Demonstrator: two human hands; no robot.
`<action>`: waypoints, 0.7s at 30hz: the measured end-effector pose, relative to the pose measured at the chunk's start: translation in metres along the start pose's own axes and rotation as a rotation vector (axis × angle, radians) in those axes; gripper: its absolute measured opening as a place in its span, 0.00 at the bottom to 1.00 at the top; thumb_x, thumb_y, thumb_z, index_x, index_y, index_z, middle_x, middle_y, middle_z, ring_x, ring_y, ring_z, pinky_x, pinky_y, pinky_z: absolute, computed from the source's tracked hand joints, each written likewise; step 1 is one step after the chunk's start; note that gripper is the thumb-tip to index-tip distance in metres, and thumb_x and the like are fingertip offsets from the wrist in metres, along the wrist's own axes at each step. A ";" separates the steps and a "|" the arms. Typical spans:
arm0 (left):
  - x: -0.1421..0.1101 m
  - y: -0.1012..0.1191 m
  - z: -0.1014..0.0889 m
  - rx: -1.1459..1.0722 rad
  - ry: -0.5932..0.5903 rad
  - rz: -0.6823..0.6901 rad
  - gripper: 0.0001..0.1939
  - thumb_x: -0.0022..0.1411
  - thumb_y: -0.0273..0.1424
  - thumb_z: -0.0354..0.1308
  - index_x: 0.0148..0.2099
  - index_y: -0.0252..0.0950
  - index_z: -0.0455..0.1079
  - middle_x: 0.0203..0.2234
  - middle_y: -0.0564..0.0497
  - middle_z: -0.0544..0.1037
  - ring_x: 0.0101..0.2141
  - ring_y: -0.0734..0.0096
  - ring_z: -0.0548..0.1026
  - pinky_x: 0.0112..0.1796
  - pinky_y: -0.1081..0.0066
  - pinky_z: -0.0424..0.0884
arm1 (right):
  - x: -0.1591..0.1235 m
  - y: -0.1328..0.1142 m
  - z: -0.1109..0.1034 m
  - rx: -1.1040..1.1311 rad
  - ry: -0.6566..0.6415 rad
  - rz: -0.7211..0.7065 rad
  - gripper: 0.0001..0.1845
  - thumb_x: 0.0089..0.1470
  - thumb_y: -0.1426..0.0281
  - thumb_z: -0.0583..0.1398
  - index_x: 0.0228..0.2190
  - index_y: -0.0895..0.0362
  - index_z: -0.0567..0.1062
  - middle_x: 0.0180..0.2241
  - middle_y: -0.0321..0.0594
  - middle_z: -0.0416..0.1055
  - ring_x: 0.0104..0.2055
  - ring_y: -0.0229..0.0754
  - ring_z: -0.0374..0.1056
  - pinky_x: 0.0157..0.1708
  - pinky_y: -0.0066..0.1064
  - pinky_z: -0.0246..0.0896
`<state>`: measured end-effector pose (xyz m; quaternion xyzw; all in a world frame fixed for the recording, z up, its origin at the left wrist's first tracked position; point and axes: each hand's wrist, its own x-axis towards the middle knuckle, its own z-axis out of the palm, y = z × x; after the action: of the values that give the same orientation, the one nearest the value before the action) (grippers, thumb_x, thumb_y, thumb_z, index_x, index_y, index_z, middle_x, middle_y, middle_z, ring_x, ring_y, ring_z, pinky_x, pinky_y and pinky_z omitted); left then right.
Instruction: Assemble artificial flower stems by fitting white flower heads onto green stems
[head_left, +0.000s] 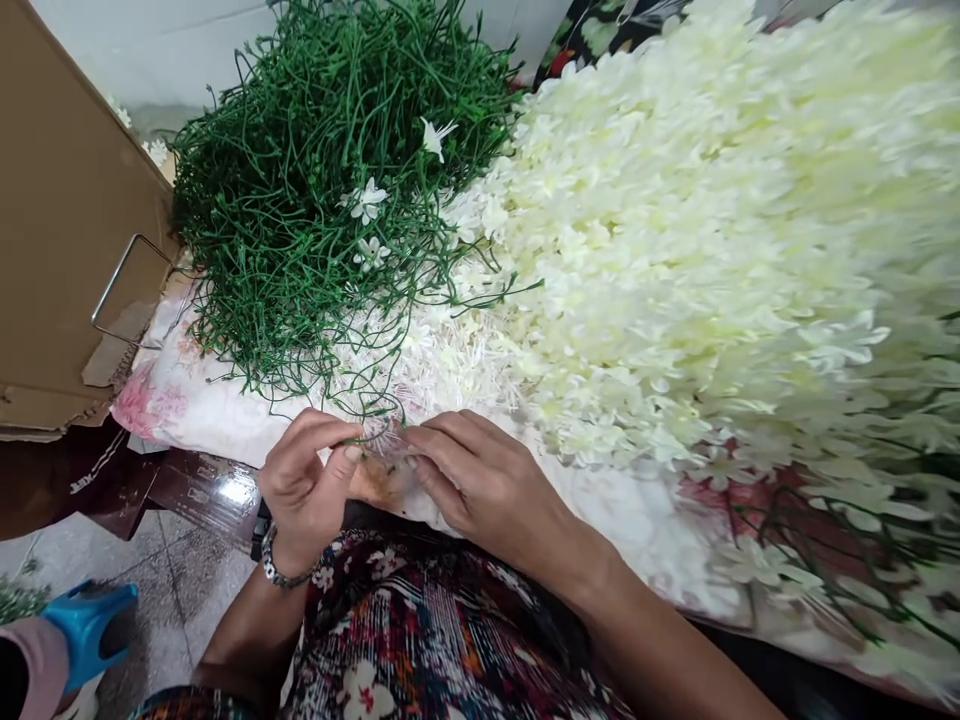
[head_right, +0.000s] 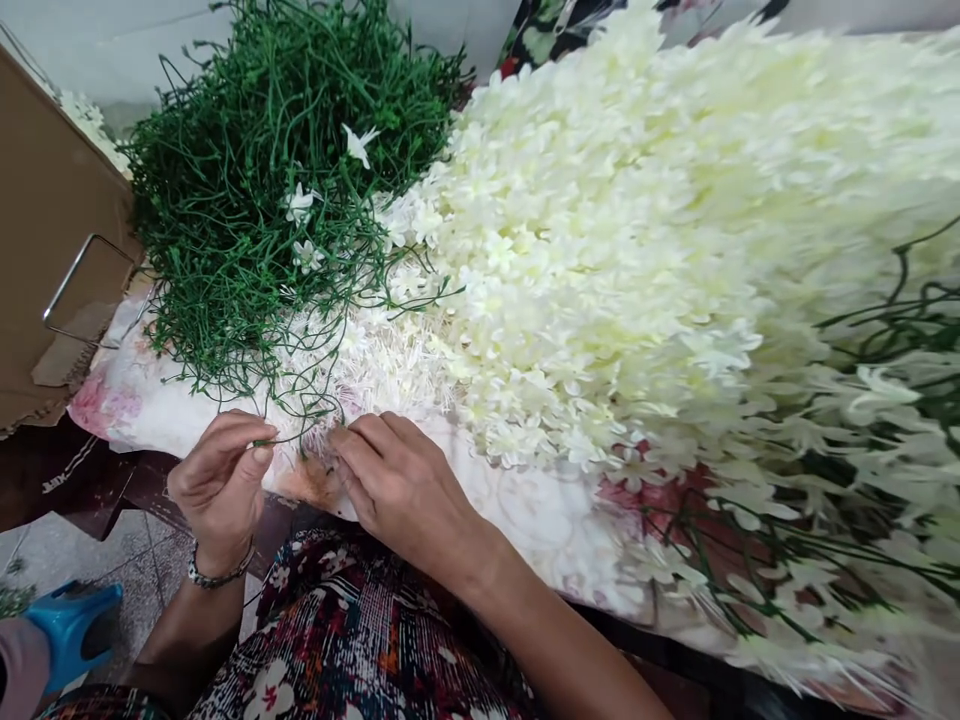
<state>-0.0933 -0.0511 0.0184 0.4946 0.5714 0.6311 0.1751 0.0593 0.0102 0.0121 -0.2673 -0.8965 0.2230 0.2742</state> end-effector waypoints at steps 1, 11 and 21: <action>0.001 0.001 0.001 -0.081 0.003 -0.072 0.08 0.50 0.21 0.57 0.33 0.37 0.73 0.25 0.51 0.71 0.29 0.73 0.68 0.28 0.73 0.62 | -0.001 0.000 -0.001 0.025 0.030 0.008 0.12 0.50 0.76 0.51 0.38 0.62 0.68 0.31 0.44 0.68 0.35 0.40 0.63 0.34 0.34 0.63; -0.008 0.009 0.031 -0.606 -0.320 -0.543 0.03 0.51 0.28 0.56 0.31 0.35 0.70 0.24 0.51 0.69 0.27 0.74 0.68 0.31 0.70 0.67 | -0.028 0.007 -0.023 0.192 0.243 0.107 0.08 0.49 0.78 0.53 0.32 0.59 0.68 0.24 0.38 0.66 0.26 0.34 0.61 0.25 0.26 0.58; -0.018 0.039 0.051 0.410 -0.864 0.167 0.15 0.55 0.20 0.46 0.44 0.33 0.65 0.30 0.45 0.71 0.34 0.66 0.67 0.38 0.61 0.65 | -0.052 -0.006 -0.059 -0.345 -0.104 0.088 0.08 0.50 0.76 0.52 0.22 0.58 0.68 0.21 0.38 0.62 0.25 0.38 0.55 0.26 0.31 0.51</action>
<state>-0.0301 -0.0485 0.0390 0.7799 0.5173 0.2542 0.2440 0.1299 -0.0107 0.0405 -0.3375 -0.9218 0.0910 0.1675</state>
